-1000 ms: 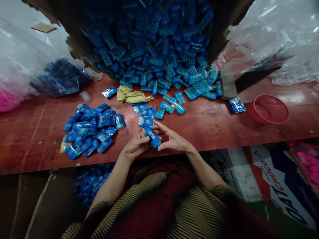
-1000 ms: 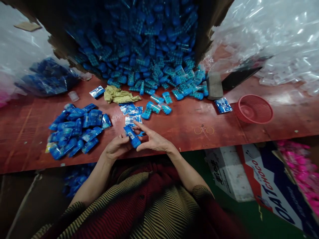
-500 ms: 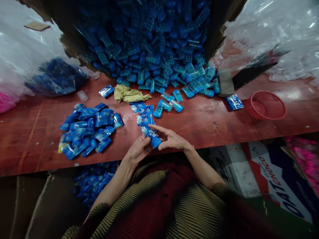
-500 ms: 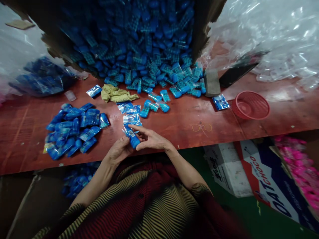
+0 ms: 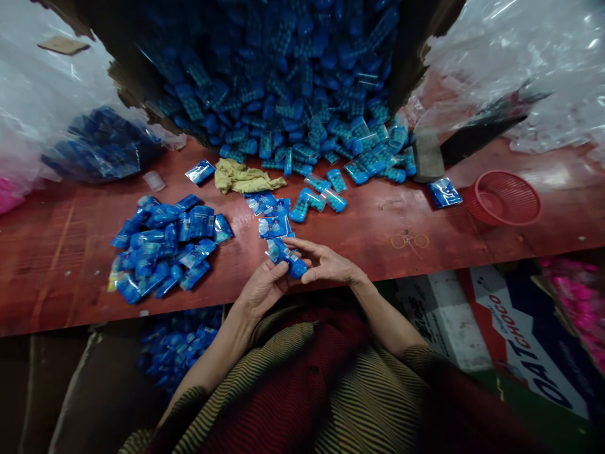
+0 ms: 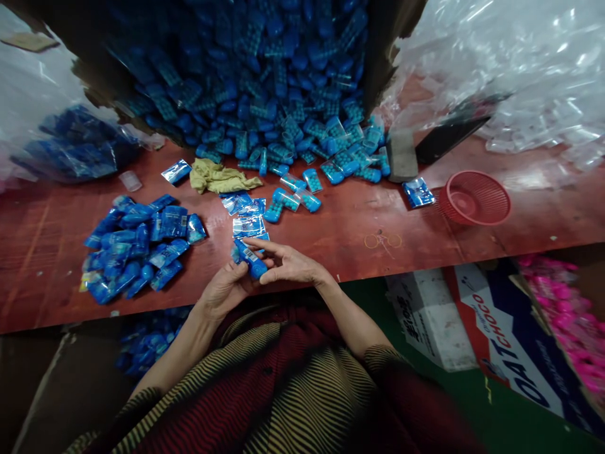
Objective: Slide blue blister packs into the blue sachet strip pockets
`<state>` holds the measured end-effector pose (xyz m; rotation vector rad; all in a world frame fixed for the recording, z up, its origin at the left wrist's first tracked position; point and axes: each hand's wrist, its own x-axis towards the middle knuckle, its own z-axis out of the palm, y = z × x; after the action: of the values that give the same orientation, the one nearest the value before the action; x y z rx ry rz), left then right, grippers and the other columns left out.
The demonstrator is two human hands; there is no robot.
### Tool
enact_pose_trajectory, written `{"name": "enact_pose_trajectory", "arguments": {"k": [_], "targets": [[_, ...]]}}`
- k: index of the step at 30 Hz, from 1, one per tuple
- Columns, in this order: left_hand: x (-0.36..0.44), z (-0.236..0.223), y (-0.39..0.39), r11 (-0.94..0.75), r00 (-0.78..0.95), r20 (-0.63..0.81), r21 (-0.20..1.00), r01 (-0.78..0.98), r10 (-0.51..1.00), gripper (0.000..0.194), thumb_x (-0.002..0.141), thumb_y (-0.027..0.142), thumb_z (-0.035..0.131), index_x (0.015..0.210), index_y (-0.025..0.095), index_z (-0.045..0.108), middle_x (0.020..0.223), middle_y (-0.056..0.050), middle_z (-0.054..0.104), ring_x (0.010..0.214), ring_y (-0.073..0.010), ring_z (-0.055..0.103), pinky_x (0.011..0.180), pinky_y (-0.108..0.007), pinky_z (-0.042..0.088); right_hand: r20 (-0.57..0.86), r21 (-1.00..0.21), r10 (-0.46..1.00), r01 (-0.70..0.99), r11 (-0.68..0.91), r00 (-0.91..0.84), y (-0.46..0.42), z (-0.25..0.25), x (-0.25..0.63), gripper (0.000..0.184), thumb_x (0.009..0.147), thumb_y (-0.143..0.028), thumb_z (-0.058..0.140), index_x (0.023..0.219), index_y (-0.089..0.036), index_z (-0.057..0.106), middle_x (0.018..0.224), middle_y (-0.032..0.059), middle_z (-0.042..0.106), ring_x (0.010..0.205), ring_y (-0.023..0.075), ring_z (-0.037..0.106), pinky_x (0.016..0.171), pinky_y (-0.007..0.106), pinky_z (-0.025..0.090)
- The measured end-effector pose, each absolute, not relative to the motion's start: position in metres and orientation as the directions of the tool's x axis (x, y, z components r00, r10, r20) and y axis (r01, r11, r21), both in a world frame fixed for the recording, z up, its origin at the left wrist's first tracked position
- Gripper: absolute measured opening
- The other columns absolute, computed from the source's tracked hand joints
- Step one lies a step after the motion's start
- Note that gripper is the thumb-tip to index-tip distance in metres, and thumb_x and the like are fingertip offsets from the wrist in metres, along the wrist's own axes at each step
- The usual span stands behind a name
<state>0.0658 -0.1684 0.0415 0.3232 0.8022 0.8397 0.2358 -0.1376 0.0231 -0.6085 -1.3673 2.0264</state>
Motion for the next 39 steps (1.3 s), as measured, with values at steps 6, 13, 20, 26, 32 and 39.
{"name": "enact_pose_trajectory", "arguments": {"k": [6,13,20,26,32,39], "targets": [[0.077,0.038,-0.175,0.565,0.316,-0.480,0.574,-0.593,0.819,0.030,0.066,0.035,0.077,0.086,0.015,0.069,0.077,-0.005,0.072,0.069,-0.0165,0.067,0.066,-0.026,0.054,-0.068,-0.934,0.768,-0.229,-0.273,-0.637,-0.143,0.016,0.229,0.074,0.067,-0.028,0.075,0.134,-0.033,0.045,0.122,0.0011,0.059,0.092,0.0147,0.061,0.078,0.030,0.055],[0.080,0.039,-0.174,0.522,0.258,-0.492,0.533,-0.666,0.832,0.024,0.075,0.033,0.069,0.087,0.013,0.069,0.078,-0.007,0.071,0.066,-0.0133,0.064,0.054,-0.020,0.049,-0.104,-0.943,0.877,-0.233,-0.236,-0.468,-0.157,0.009,0.213,0.068,0.071,-0.026,0.068,0.135,-0.030,0.046,0.096,-0.0017,0.066,0.058,0.0086,0.059,0.060,0.025,0.055],[0.077,0.042,-0.177,0.471,0.205,-0.454,0.612,-0.636,0.867,0.032,0.063,0.036,0.079,0.084,0.015,0.068,0.076,-0.005,0.071,0.087,-0.0225,0.068,0.081,-0.034,0.054,-0.036,-0.974,0.940,-0.200,-0.109,-0.340,-0.163,0.013,0.204,0.044,0.073,-0.038,0.068,0.115,-0.027,0.065,0.107,0.0013,0.064,0.092,0.0179,0.061,0.080,0.030,0.052],[0.060,0.051,-0.171,0.446,0.120,-0.499,0.608,-0.656,0.858,0.027,0.074,0.040,0.069,0.083,0.015,0.068,0.078,-0.007,0.072,0.084,-0.0235,0.069,0.075,-0.034,0.056,0.038,-0.991,0.910,-0.135,-0.020,-0.413,-0.157,0.013,0.204,0.054,0.078,-0.045,0.065,0.128,-0.028,0.054,0.109,0.0024,0.063,0.091,0.0172,0.060,0.085,0.033,0.049],[-0.022,0.083,-0.143,-0.021,-0.367,-0.413,0.640,-0.768,0.833,0.055,0.088,0.057,0.033,0.101,0.012,0.061,0.091,-0.011,0.072,0.091,-0.0176,0.067,0.073,-0.023,0.055,0.147,-0.848,0.936,0.447,0.285,-0.319,-0.133,0.006,0.219,0.035,0.086,-0.030,0.059,0.120,-0.024,0.060,0.109,0.0077,0.060,0.097,0.0200,0.055,0.089,0.037,0.043],[0.018,0.048,-0.154,0.347,-0.185,-0.533,0.738,-0.579,0.826,0.020,0.078,0.030,0.063,0.088,0.014,0.058,0.068,-0.004,0.070,0.065,-0.0172,0.068,0.061,-0.028,0.054,0.044,-0.388,0.934,0.856,0.342,-0.354,-0.121,-0.007,0.197,0.022,0.087,-0.030,0.058,0.106,-0.024,0.067,0.110,0.0107,0.059,0.096,0.0255,0.047,0.078,0.037,0.036]]}}
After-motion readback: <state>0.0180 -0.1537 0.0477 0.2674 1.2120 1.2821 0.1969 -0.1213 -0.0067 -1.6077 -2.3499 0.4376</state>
